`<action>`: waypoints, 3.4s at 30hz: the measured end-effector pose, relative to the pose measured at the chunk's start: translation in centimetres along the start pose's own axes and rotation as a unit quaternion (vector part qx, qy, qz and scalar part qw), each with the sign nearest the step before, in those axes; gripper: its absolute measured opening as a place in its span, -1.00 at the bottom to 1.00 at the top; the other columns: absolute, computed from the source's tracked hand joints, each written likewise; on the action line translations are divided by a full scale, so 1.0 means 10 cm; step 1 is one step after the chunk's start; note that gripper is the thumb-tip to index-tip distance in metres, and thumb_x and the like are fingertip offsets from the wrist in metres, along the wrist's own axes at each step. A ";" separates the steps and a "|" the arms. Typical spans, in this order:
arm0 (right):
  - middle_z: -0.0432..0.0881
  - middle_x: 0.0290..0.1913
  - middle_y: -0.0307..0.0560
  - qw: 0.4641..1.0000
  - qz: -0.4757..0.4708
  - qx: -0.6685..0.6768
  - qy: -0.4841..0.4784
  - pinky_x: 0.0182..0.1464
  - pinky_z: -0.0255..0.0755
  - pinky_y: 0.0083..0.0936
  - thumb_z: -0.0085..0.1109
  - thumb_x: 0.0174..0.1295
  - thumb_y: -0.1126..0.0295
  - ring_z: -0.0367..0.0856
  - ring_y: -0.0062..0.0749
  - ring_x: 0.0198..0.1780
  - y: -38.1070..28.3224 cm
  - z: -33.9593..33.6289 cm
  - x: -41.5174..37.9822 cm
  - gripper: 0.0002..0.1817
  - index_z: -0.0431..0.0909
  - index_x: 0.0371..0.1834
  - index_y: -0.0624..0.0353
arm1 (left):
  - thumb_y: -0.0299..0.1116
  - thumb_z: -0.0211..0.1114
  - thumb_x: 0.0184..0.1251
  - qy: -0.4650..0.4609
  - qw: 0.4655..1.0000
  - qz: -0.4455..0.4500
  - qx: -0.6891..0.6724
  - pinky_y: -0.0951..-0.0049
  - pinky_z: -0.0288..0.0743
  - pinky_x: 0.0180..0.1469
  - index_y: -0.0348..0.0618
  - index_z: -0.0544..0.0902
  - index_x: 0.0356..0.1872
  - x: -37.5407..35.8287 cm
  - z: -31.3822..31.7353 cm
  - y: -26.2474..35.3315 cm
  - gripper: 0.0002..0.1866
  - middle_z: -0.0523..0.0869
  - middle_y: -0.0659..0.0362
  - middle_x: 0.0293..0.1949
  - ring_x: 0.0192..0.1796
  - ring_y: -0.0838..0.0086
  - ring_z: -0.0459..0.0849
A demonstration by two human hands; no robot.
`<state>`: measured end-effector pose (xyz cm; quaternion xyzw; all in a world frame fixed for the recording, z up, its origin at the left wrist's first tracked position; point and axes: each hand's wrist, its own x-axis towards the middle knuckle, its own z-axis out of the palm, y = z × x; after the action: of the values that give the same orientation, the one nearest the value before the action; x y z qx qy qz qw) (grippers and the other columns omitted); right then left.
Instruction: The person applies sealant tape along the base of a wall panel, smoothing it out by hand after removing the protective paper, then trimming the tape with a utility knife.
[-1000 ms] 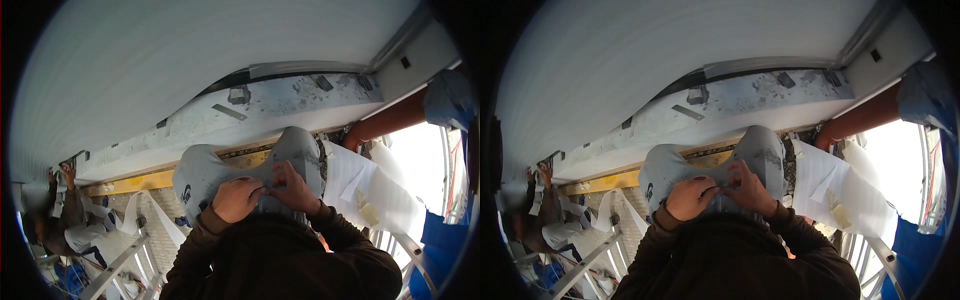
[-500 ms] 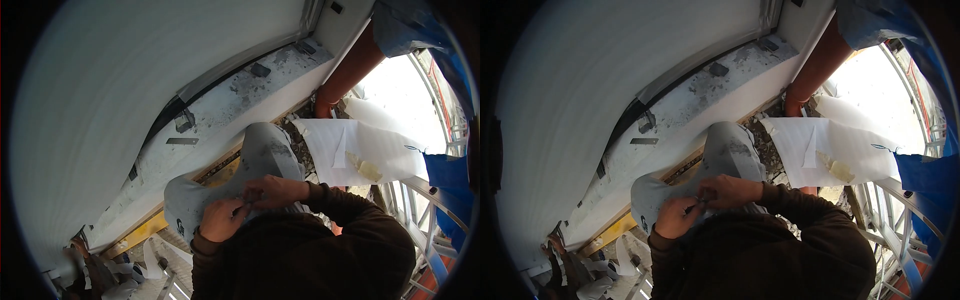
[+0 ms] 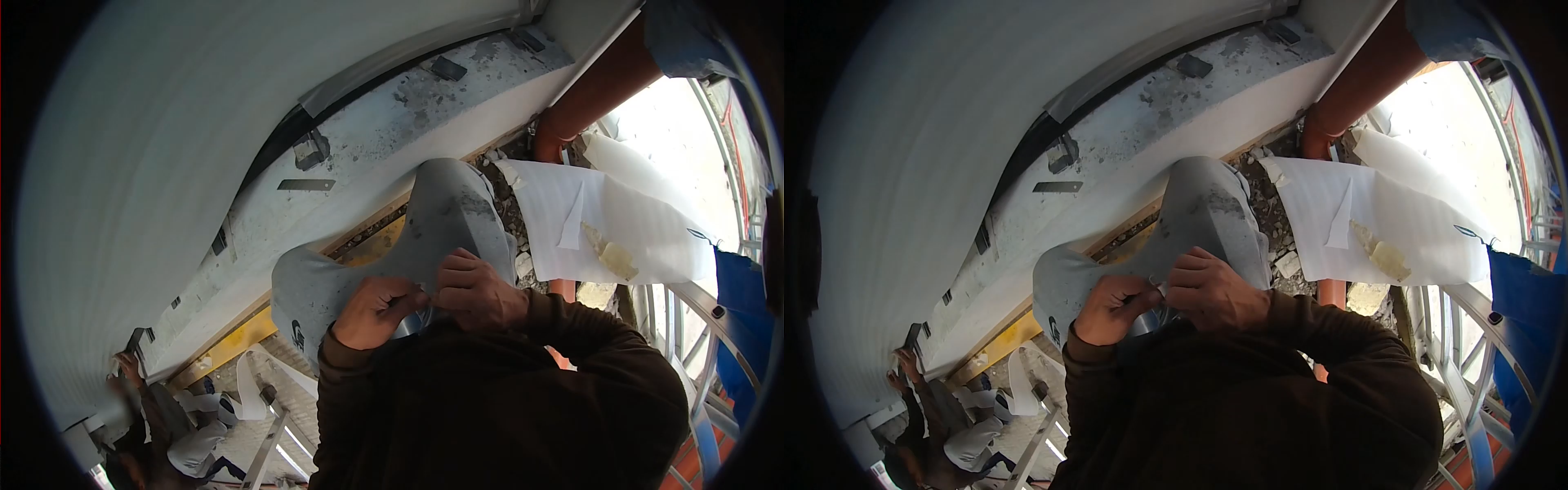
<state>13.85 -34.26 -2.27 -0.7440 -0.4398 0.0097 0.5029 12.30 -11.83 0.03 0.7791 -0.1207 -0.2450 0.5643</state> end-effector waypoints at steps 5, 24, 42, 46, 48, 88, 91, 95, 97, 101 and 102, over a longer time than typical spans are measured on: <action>0.54 -0.37 -0.08 0.997 0.078 0.004 0.020 -0.19 0.38 -0.29 0.26 0.13 0.57 0.54 -0.18 -0.28 0.02 -0.07 -0.08 -0.90 0.53 -0.33 0.22 | -0.42 0.32 0.32 0.013 1.000 0.023 0.005 0.31 0.46 -0.35 -0.34 0.70 -0.28 0.17 0.06 -0.02 -0.85 0.71 -0.04 -0.45 -0.45 0.23 0.69; 0.58 -0.32 -0.02 0.998 0.024 0.052 -0.032 -0.13 0.47 -0.33 0.28 0.11 0.60 0.60 -0.15 -0.24 -0.12 -0.05 -0.03 -0.82 0.53 -0.23 0.30 | -0.31 0.20 0.45 -0.006 1.000 -0.027 0.002 0.39 0.46 -0.23 -0.29 0.66 -0.27 0.17 -0.09 -0.41 -0.78 0.63 0.02 -0.47 -0.39 0.39 0.60; 0.68 -0.40 -0.08 0.822 0.427 0.160 0.343 -0.24 0.60 -0.58 0.28 0.33 0.42 0.69 -0.56 -0.34 1.71 -0.52 -0.81 -0.77 0.55 -0.18 0.42 | -0.28 0.20 0.52 0.151 0.987 -0.045 -0.035 0.52 0.41 0.00 -0.28 0.64 -0.12 0.01 -0.14 -0.48 -0.76 0.67 0.19 -0.27 -0.16 0.56 0.54; 0.57 -0.60 -0.12 0.760 0.597 0.016 0.258 -0.38 0.52 -0.57 0.30 0.35 0.23 0.60 -0.52 -0.52 1.77 -0.43 -0.89 -0.62 0.47 -0.53 0.23 | -0.27 0.20 0.52 0.196 0.980 -0.037 -0.027 0.51 0.42 0.01 -0.28 0.63 -0.11 -0.04 -0.09 -0.51 -0.76 0.68 0.17 -0.26 -0.16 0.54 0.55; 0.55 -0.60 -0.13 0.763 0.595 -0.034 0.249 -0.37 0.51 -0.51 0.26 0.36 0.22 0.58 -0.48 -0.51 1.95 -0.31 -1.16 -0.61 0.46 -0.56 0.23 | -0.27 0.20 0.53 0.205 0.978 -0.040 -0.019 0.51 0.42 0.01 -0.29 0.63 -0.10 -0.05 -0.06 -0.46 -0.76 0.68 0.17 -0.25 -0.15 0.54 0.55; 0.69 -0.25 -0.02 0.921 0.334 -0.006 0.202 -0.16 0.48 -0.41 0.36 0.27 0.20 0.60 -0.39 -0.29 0.48 -0.28 -0.03 -0.67 0.68 -0.19 0.31 | -0.49 0.45 0.20 0.144 0.987 -0.036 -0.065 0.48 0.50 0.07 -0.28 0.51 0.29 -0.09 0.07 -0.40 -0.41 0.68 0.12 0.00 -0.04 0.49 0.61; 0.68 -0.26 -0.03 0.971 0.232 -0.013 0.054 -0.13 0.49 -0.36 0.38 0.25 0.25 0.66 -0.17 -0.24 0.21 0.04 0.30 -0.68 0.65 -0.15 0.32 | -0.42 0.48 0.14 0.166 0.986 -0.005 -0.036 0.45 0.54 0.09 -0.28 0.56 0.24 -0.04 0.09 -0.34 -0.41 0.75 0.00 -0.02 0.01 0.39 0.71; 0.66 -0.27 0.05 0.975 0.215 0.049 0.030 -0.13 0.48 -0.25 0.41 0.19 0.32 0.67 -0.05 -0.20 0.36 0.37 0.31 -0.74 0.59 -0.31 0.32 | -0.45 0.46 0.13 0.173 0.985 0.004 -0.015 0.46 0.53 0.09 -0.29 0.47 0.35 -0.12 0.09 -0.38 -0.31 0.75 -0.02 -0.03 0.03 0.42 0.70; 0.65 -0.28 0.06 0.974 0.219 0.042 0.036 -0.16 0.46 -0.26 0.40 0.18 0.36 0.66 -0.07 -0.22 0.34 0.38 0.34 -0.75 0.57 -0.36 0.32 | -0.46 0.45 0.14 0.185 0.982 0.022 -0.017 0.45 0.53 0.08 -0.28 0.36 0.44 -0.19 0.15 -0.30 -0.22 0.75 -0.03 -0.05 0.03 0.43 0.70; 0.63 -0.37 0.09 0.958 0.268 0.099 0.013 -0.21 0.46 -0.26 0.37 0.14 0.41 0.64 -0.03 -0.29 0.20 0.08 0.31 -0.80 0.56 -0.44 0.31 | -0.48 0.43 0.18 0.118 0.962 -0.027 -0.247 0.44 0.55 0.06 -0.28 0.19 0.53 -0.28 0.13 -0.33 -0.12 0.76 -0.03 -0.07 0.00 0.41 0.73; 0.63 -0.37 0.09 0.958 0.271 0.091 0.019 -0.21 0.46 -0.26 0.37 0.14 0.41 0.64 -0.03 -0.29 0.16 -0.03 0.31 -0.80 0.56 -0.44 0.31 | -0.48 0.42 0.20 0.110 0.984 -0.028 -0.139 0.44 0.55 0.06 -0.29 0.24 0.51 -0.27 0.13 -0.31 -0.17 0.77 -0.04 -0.07 -0.03 0.39 0.74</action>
<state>16.94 -32.53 -2.03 -0.7861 -0.2096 0.1719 0.5555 8.99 -10.61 -2.57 0.7180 -0.0006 -0.1880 0.6702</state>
